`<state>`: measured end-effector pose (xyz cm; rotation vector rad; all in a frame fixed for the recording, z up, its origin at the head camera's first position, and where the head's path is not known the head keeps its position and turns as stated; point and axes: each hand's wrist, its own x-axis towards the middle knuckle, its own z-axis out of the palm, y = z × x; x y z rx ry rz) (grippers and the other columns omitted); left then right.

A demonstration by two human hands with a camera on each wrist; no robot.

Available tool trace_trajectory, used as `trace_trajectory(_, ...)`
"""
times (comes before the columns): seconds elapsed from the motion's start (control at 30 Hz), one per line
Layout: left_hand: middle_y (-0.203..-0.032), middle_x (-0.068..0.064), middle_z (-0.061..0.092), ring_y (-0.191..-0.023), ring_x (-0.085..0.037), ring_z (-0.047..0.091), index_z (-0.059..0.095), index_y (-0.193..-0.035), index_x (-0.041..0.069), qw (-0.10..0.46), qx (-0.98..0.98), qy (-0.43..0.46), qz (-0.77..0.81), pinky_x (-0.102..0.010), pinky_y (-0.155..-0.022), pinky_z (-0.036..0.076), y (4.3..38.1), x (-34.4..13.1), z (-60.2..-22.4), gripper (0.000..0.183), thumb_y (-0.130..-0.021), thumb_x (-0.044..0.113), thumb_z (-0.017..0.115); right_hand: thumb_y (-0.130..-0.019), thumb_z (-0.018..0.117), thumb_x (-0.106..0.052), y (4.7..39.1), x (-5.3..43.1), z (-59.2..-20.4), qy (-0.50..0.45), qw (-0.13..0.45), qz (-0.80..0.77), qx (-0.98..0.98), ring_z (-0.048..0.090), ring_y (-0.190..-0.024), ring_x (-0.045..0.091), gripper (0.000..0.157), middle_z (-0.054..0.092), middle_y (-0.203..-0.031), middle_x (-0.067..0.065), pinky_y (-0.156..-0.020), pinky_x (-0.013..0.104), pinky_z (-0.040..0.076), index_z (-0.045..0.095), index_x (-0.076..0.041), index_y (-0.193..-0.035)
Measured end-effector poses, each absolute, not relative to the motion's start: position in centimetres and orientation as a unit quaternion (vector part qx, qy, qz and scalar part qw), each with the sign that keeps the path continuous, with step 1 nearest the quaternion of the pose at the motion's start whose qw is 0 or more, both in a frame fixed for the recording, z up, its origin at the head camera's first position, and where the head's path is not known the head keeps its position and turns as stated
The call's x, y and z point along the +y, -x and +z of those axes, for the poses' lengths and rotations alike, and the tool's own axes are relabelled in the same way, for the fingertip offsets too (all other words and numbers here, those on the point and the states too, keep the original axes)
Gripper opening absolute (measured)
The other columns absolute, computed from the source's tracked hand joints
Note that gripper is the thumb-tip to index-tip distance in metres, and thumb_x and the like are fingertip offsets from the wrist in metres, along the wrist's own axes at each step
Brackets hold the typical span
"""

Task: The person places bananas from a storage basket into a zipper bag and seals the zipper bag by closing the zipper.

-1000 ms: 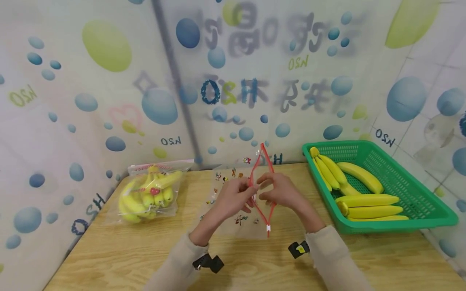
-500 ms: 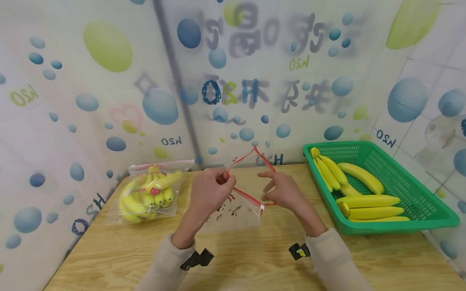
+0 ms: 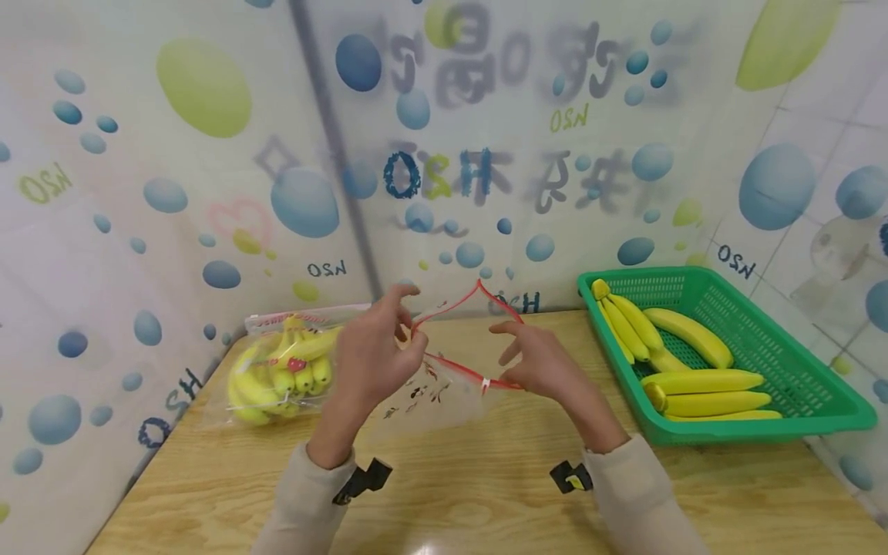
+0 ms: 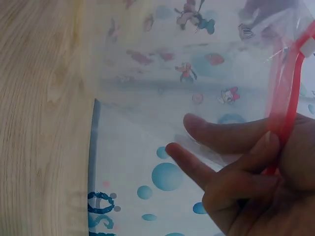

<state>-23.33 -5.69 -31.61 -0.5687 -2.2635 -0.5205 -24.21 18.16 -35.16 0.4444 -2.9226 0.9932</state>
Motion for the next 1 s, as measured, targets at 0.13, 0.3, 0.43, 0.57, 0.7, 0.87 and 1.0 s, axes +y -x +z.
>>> trace_trajectory(0.13,-0.087,0.004,0.058,-0.043,-0.008,0.032,0.046,-0.139,0.032,0.328,-0.889,0.287,-0.140,-0.021,-0.038,0.024,23.7,-5.9,-31.7,0.057,-0.085,0.018,0.059,-0.077,0.075,-0.002,23.8,18.1,-35.0,-0.158,0.014,0.338,-0.928,0.065,-0.089,0.025,0.064,0.072,-0.096,0.007,-0.062,0.028,0.052,0.052,-0.014,-0.135)
trace_trajectory(0.3,-0.136,-0.005,0.049,-0.073,-0.008,0.059,0.045,-0.140,0.042,0.291,-0.877,0.363,-0.117,-0.020,-0.047,0.039,23.9,-6.3,-31.7,0.050,-0.095,0.019,0.046,-0.077,0.073,0.000,23.4,18.1,-34.8,-0.184,0.029,0.336,-0.923,0.066,-0.087,0.021,0.058,0.072,-0.095,0.004,-0.063,0.028,0.052,0.056,-0.015,-0.130)
trace_trajectory(0.43,-0.149,-0.003,0.039,-0.115,-0.019,0.055,0.067,-0.109,0.033,0.255,-0.868,0.406,-0.126,-0.037,-0.080,0.050,23.8,-6.9,-31.9,0.032,-0.087,0.019,0.048,-0.077,0.071,0.003,23.2,18.0,-34.5,-0.198,0.026,0.334,-0.921,0.066,-0.089,0.023,0.050,0.072,-0.095,0.003,-0.062,0.028,0.051,0.062,-0.015,-0.123)
trace_trajectory(0.57,-0.147,-0.005,0.041,-0.122,-0.024,0.049,0.069,-0.097,0.030,0.263,-0.864,0.420,-0.089,-0.042,-0.090,0.048,23.8,-7.2,-32.2,0.037,-0.070,0.010,0.054,-0.078,0.069,0.005,22.9,17.9,-34.2,-0.220,0.013,0.336,-0.916,0.065,-0.088,0.021,0.048,0.072,-0.097,0.003,-0.058,0.028,0.051,0.064,-0.016,-0.120)
trace_trajectory(0.7,-0.144,-0.010,0.046,-0.119,-0.027,0.053,0.071,-0.088,0.029,0.311,-0.844,0.434,-0.060,-0.040,-0.090,0.050,24.2,-6.9,-32.6,0.031,-0.076,0.005,0.056,-0.078,0.067,0.007,22.6,17.8,-34.0,-0.256,0.007,0.326,-0.910,0.062,-0.079,0.014,0.050,0.071,-0.097,0.001,-0.054,0.027,0.049,0.064,-0.020,-0.120)
trace_trajectory(0.87,-0.129,-0.009,0.057,-0.111,-0.024,0.057,0.059,-0.066,0.022,0.360,-0.817,0.445,-0.074,-0.033,-0.079,0.052,24.5,-6.8,-32.8,0.029,-0.082,-0.002,0.052,-0.077,0.072,0.002,22.4,17.6,-34.0,-0.271,0.012,0.294,-0.917,0.061,-0.077,0.013,0.045,0.071,-0.091,-0.003,-0.056,0.025,0.048,0.066,-0.018,-0.118)
trace_trajectory(1.0,-0.116,-0.008,0.060,-0.094,-0.021,0.057,0.053,-0.062,0.019,0.378,-0.805,0.449,-0.088,-0.028,-0.072,0.050,24.5,-6.8,-32.6,0.035,-0.076,-0.010,0.039,-0.073,0.082,-0.012,22.6,17.4,-34.2,-0.250,0.029,0.242,-0.937,0.062,-0.079,0.013,0.046,0.070,-0.083,-0.006,-0.064,0.025,0.049,0.067,-0.015,-0.117)
